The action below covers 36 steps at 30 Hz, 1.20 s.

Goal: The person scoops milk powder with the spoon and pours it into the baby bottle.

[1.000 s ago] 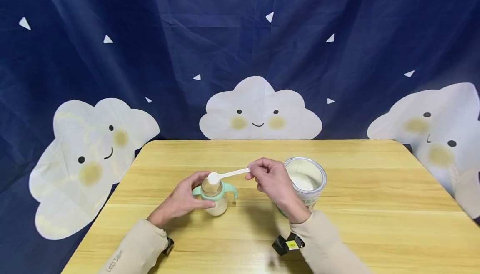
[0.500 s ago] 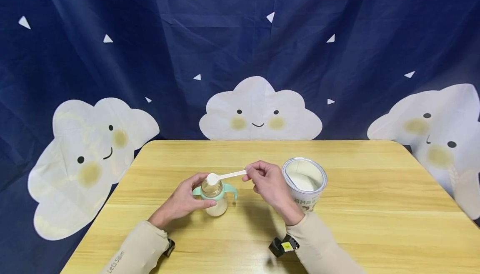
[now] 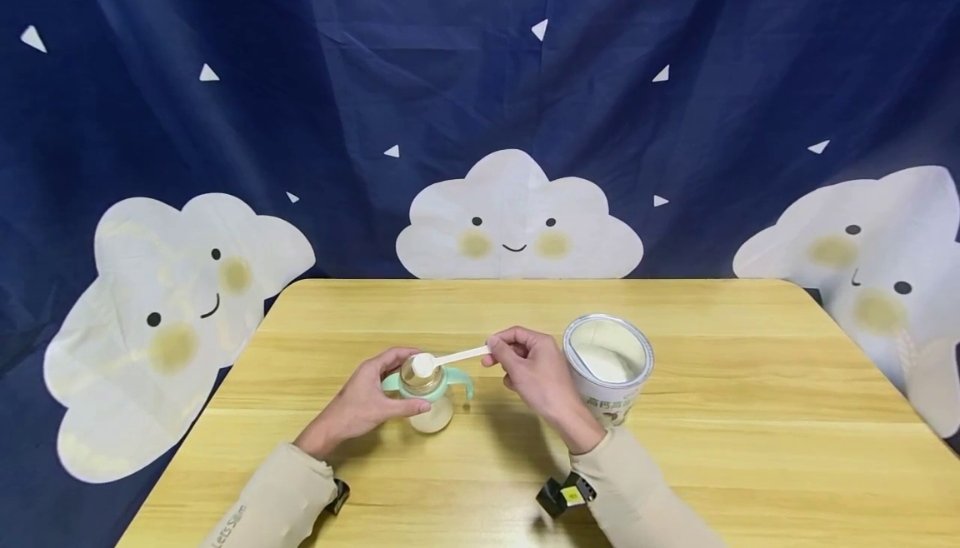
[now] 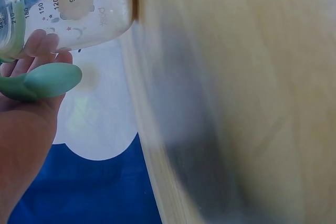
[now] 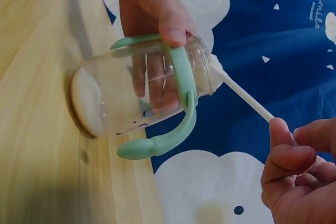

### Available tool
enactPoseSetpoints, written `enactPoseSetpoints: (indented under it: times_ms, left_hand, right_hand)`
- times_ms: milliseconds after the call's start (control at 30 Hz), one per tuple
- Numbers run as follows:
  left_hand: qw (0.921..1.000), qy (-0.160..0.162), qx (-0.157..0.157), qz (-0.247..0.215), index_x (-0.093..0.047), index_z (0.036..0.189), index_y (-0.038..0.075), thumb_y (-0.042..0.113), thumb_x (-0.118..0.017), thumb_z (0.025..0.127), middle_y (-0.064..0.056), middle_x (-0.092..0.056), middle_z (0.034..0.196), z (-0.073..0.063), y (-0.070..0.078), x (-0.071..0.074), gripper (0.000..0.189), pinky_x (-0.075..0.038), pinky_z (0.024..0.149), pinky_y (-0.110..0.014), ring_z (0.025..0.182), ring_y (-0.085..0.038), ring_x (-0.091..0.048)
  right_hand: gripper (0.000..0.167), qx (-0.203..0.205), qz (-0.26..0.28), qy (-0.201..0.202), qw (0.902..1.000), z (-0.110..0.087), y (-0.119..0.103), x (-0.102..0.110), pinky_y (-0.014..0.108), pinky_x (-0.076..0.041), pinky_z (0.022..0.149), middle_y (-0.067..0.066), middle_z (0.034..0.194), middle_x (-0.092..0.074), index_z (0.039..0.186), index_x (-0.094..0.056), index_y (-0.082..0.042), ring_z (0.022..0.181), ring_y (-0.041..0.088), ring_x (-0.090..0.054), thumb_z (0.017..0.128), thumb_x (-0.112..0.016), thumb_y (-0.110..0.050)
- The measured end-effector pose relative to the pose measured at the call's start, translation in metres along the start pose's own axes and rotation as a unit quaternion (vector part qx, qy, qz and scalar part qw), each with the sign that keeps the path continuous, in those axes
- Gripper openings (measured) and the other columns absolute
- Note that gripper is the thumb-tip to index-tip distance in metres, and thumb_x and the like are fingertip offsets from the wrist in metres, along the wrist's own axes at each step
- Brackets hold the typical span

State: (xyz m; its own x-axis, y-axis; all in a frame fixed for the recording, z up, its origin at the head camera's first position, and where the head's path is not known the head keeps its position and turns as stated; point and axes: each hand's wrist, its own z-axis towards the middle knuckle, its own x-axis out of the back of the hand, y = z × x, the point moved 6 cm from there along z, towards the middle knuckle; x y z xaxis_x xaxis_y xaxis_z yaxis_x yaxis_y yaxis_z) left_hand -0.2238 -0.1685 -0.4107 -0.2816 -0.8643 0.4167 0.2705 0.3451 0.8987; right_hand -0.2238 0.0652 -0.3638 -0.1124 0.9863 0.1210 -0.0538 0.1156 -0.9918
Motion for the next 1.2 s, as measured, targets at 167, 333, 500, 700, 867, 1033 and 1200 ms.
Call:
enactPoseSetpoints:
  times_ms: [167,333,500,700,867,1033,1200]
  left_hand:
    - [1.0000,0.000,0.004,-0.001,-0.059,0.130,0.002,0.016,-0.088,0.077,-0.006,-0.066,0.118,0.0009,-0.0004,0.0004,0.062,-0.048,0.098,-0.034,0.107,-0.020,-0.062]
    - [1.0000,-0.003,0.001,-0.007,-0.058,0.131,0.001,0.016,-0.088,0.077,-0.008,-0.066,0.119,0.0018,-0.0009,0.0001,0.063,-0.049,0.095,-0.029,0.106,-0.019,-0.062]
    - [0.9998,-0.007,-0.001,-0.016,-0.057,0.131,0.000,0.015,-0.088,0.077,-0.009,-0.066,0.119,0.0023,-0.0002,0.0000,0.064,-0.050,0.092,-0.024,0.104,-0.019,-0.063]
    - [0.9999,-0.006,0.001,-0.014,-0.058,0.130,-0.001,0.015,-0.088,0.077,-0.009,-0.067,0.116,0.0026,0.0007,0.0008,0.064,-0.050,0.090,-0.024,0.102,-0.019,-0.063]
    - [0.9999,-0.005,0.003,-0.011,-0.058,0.130,-0.001,0.014,-0.088,0.076,-0.008,-0.067,0.114,0.0022,0.0017,0.0010,0.064,-0.050,0.089,-0.024,0.100,-0.018,-0.062]
    - [0.9999,-0.003,0.001,-0.014,-0.058,0.130,-0.002,0.013,-0.088,0.076,-0.009,-0.067,0.114,0.0021,0.0028,0.0010,0.063,-0.050,0.090,-0.024,0.101,-0.019,-0.062]
    - [0.9998,-0.004,-0.003,-0.017,-0.058,0.129,-0.001,0.013,-0.088,0.076,-0.013,-0.066,0.116,0.0021,0.0028,0.0007,0.062,-0.050,0.090,-0.023,0.102,-0.023,-0.062]
  right_hand:
    - [0.013,0.002,0.009,-0.014,0.9999,0.0006,0.0011,-0.0022,0.016,-0.035,0.044,0.005,0.077,-0.070,0.096,-0.071,0.002,0.052,0.009,-0.043,0.097,-0.064,-0.008]
    - [0.012,0.004,0.012,-0.028,0.9995,-0.0005,0.0020,-0.0046,0.016,-0.034,0.044,0.005,0.079,-0.070,0.097,-0.070,0.003,0.052,0.008,-0.041,0.098,-0.063,-0.007]
    - [0.012,0.005,0.009,-0.040,0.9992,-0.0007,0.0028,-0.0065,0.016,-0.035,0.046,0.005,0.081,-0.069,0.097,-0.071,0.002,0.054,0.009,-0.043,0.098,-0.063,-0.007]
    - [0.012,0.017,-0.002,-0.047,0.9987,-0.0012,0.0012,-0.0080,0.016,-0.036,0.047,0.008,0.083,-0.069,0.097,-0.071,0.001,0.056,0.009,-0.045,0.097,-0.063,-0.007]
    - [0.011,0.027,-0.015,-0.049,0.9983,-0.0021,-0.0007,-0.0084,0.016,-0.039,0.050,0.005,0.083,-0.068,0.096,-0.071,0.000,0.060,0.009,-0.047,0.097,-0.064,-0.007]
    - [0.010,0.036,-0.027,-0.047,0.9979,-0.0027,-0.0013,-0.0081,0.016,-0.040,0.050,0.001,0.081,-0.067,0.095,-0.072,-0.001,0.061,0.009,-0.048,0.096,-0.064,-0.007]
    - [0.009,0.049,-0.036,-0.044,0.9972,-0.0029,-0.0017,-0.0078,0.016,-0.041,0.051,0.001,0.080,-0.067,0.094,-0.072,-0.001,0.061,0.009,-0.048,0.095,-0.064,-0.004]
